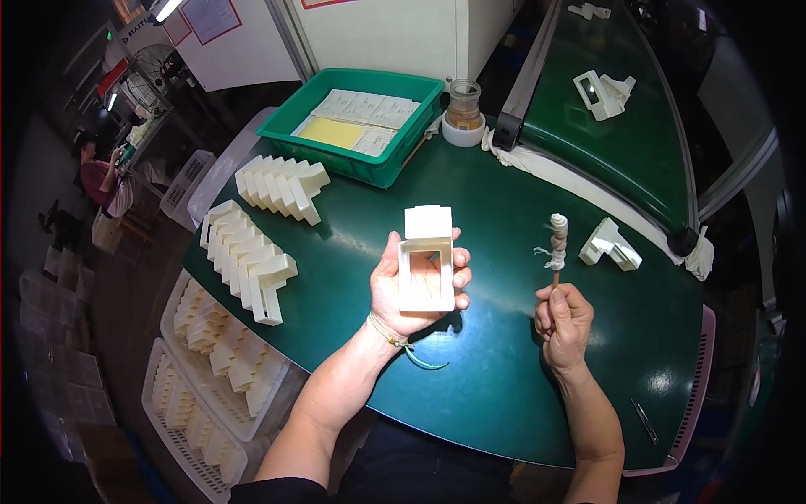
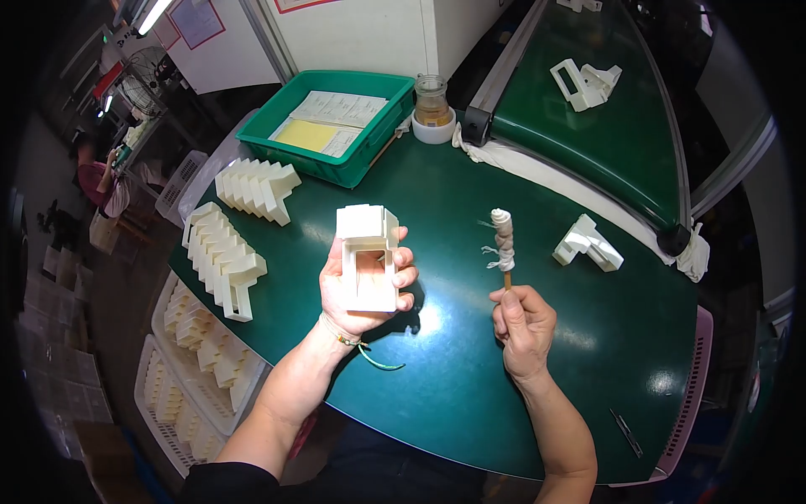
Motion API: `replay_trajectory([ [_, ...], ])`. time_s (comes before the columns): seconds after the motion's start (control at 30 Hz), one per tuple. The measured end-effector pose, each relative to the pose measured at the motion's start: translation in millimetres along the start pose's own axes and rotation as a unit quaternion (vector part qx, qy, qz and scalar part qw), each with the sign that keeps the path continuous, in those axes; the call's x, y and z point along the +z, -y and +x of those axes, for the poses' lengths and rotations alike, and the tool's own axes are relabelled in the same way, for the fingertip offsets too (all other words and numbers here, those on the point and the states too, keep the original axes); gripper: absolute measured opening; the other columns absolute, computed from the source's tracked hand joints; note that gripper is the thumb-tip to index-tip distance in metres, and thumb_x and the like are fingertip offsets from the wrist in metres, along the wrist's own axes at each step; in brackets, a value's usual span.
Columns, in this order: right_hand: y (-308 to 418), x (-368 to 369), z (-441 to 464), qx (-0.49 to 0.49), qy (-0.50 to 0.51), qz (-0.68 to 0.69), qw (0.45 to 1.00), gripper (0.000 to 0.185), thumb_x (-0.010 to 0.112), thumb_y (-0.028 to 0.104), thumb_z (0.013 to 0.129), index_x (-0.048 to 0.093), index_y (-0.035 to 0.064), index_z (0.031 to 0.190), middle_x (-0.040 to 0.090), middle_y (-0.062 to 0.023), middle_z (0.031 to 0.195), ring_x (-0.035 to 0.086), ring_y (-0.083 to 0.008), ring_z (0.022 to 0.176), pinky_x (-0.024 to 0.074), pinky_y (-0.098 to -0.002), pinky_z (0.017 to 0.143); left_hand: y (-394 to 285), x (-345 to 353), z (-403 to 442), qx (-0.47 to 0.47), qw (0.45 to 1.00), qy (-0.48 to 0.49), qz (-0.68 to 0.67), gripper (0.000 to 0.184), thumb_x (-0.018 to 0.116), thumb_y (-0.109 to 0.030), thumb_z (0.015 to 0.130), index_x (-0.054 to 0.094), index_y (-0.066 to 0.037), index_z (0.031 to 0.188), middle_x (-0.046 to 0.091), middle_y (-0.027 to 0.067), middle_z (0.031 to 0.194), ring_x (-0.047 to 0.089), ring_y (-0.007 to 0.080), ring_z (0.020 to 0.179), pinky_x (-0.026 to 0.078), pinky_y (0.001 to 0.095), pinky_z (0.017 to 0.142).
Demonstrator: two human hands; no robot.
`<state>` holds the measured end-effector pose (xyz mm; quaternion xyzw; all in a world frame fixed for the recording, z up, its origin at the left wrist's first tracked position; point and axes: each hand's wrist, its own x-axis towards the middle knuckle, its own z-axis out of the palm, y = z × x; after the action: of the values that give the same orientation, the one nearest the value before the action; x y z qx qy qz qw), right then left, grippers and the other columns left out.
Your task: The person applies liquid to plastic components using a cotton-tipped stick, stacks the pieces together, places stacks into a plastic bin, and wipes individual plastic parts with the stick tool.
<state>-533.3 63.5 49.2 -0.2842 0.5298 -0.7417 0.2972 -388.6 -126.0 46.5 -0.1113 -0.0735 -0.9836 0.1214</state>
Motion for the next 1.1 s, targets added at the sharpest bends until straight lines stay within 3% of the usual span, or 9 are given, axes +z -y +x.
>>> replay_trajectory([
  [0.2, 0, 11, -6, 0.028, 0.019, -0.014, 0.999, 0.015, 0.058, 0.016, 0.092, 0.059, 0.0012, 0.089, 0.046, 0.003, 0.059, 0.038, -0.0026, 0.047, 0.029, -0.0182, 0.042, -4, 5, -2, 0.019, 1.0, -0.013, 0.012, 0.069, 0.043, -0.06, 0.089, 0.043, -0.006, 0.132, 0.052, 0.015, 0.11, 0.051, 0.0281, 0.093, 0.047, 0.0492, 0.079],
  [0.57, 7, 42, -1, 0.042, 0.026, -0.008, 0.999, 0.013, 0.06, 0.014, 0.09, 0.06, 0.0009, 0.087, 0.046, 0.0052, 0.059, 0.036, -0.0015, 0.047, 0.0275, -0.0181, 0.042, -14, 2, -3, 0.035, 0.999, 0.004, -0.038, 0.068, 0.046, -0.059, 0.088, 0.047, -0.005, 0.128, 0.055, 0.0166, 0.113, 0.052, 0.0309, 0.102, 0.045, 0.0541, 0.088],
  [0.7, 8, 75, 8, -0.013, 0.061, -0.044, 0.997, 0.012, 0.063, 0.013, 0.088, 0.058, 0.0022, 0.089, 0.043, 0.0058, 0.058, 0.032, -0.0017, 0.043, 0.022, -0.0192, 0.039, -13, 4, -3, 0.116, 0.99, -0.061, 0.052, 0.064, 0.053, -0.053, 0.087, 0.046, -0.005, 0.129, 0.056, 0.0148, 0.113, 0.056, 0.0281, 0.099, 0.047, 0.0517, 0.088],
  [0.73, 12, 84, 8, 0.019, 0.073, -0.049, 0.996, 0.014, 0.066, 0.005, 0.084, 0.06, -0.0011, 0.095, 0.052, 0.0023, 0.075, 0.045, -0.0011, 0.063, 0.036, -0.0157, 0.054, -11, 2, -3, 0.167, 0.977, -0.093, 0.096, 0.064, 0.056, -0.05, 0.087, 0.045, -0.004, 0.13, 0.057, 0.0147, 0.114, 0.058, 0.0262, 0.097, 0.048, 0.0496, 0.087],
  [0.83, 4, 122, 22, -0.091, 0.092, -0.166, 0.978, 0.027, 0.069, 0.005, 0.08, 0.061, -0.002, 0.105, 0.057, -0.0034, 0.091, 0.055, -0.0093, 0.08, 0.0463, -0.0202, 0.067, -8, -11, 0, 0.312, 0.902, -0.19, 0.228, 0.044, 0.062, -0.026, 0.087, 0.046, -0.004, 0.121, 0.058, 0.0118, 0.107, 0.06, 0.0225, 0.093, 0.053, 0.0408, 0.082],
  [0.9, -6, 131, 35, -0.091, 0.12, -0.207, 0.967, 0.028, 0.069, 0.007, 0.08, 0.062, -0.0019, 0.105, 0.059, -0.005, 0.093, 0.057, -0.0112, 0.082, 0.0475, -0.0226, 0.07, -6, -12, 2, 0.382, 0.857, -0.218, 0.269, 0.044, 0.065, -0.013, 0.084, 0.036, -0.005, 0.116, 0.053, 0.0104, 0.104, 0.058, 0.0198, 0.094, 0.051, 0.0363, 0.083],
  [0.93, -11, 134, 42, -0.088, 0.134, -0.253, 0.954, 0.028, 0.069, 0.009, 0.08, 0.062, -0.0019, 0.105, 0.062, -0.0067, 0.094, 0.059, -0.0131, 0.084, 0.0486, -0.0251, 0.072, -9, -7, 1, 0.383, 0.848, -0.232, 0.285, 0.052, 0.068, -0.013, 0.084, 0.028, -0.003, 0.116, 0.049, 0.0115, 0.112, 0.053, 0.0172, 0.103, 0.044, 0.0315, 0.092],
  [0.97, -13, 138, 46, -0.069, 0.149, -0.252, 0.954, 0.029, 0.068, 0.014, 0.081, 0.063, -0.0033, 0.104, 0.066, -0.0087, 0.092, 0.061, -0.014, 0.084, 0.0491, -0.0286, 0.075, -12, -7, 1, 0.402, 0.834, -0.249, 0.284, 0.054, 0.069, -0.014, 0.083, 0.028, -0.003, 0.116, 0.049, 0.0119, 0.112, 0.053, 0.0171, 0.102, 0.044, 0.0314, 0.091],
  [1.1, -33, 145, 64, 0.005, 0.154, -0.18, 0.972, 0.027, 0.067, 0.012, 0.082, 0.063, -0.0051, 0.102, 0.067, -0.0085, 0.084, 0.061, -0.0125, 0.078, 0.0488, -0.0269, 0.074, -19, -7, 4, 0.453, 0.753, -0.337, 0.338, 0.056, 0.069, -0.014, 0.084, 0.026, -0.002, 0.118, 0.047, 0.0131, 0.112, 0.051, 0.0171, 0.101, 0.044, 0.0288, 0.088],
])
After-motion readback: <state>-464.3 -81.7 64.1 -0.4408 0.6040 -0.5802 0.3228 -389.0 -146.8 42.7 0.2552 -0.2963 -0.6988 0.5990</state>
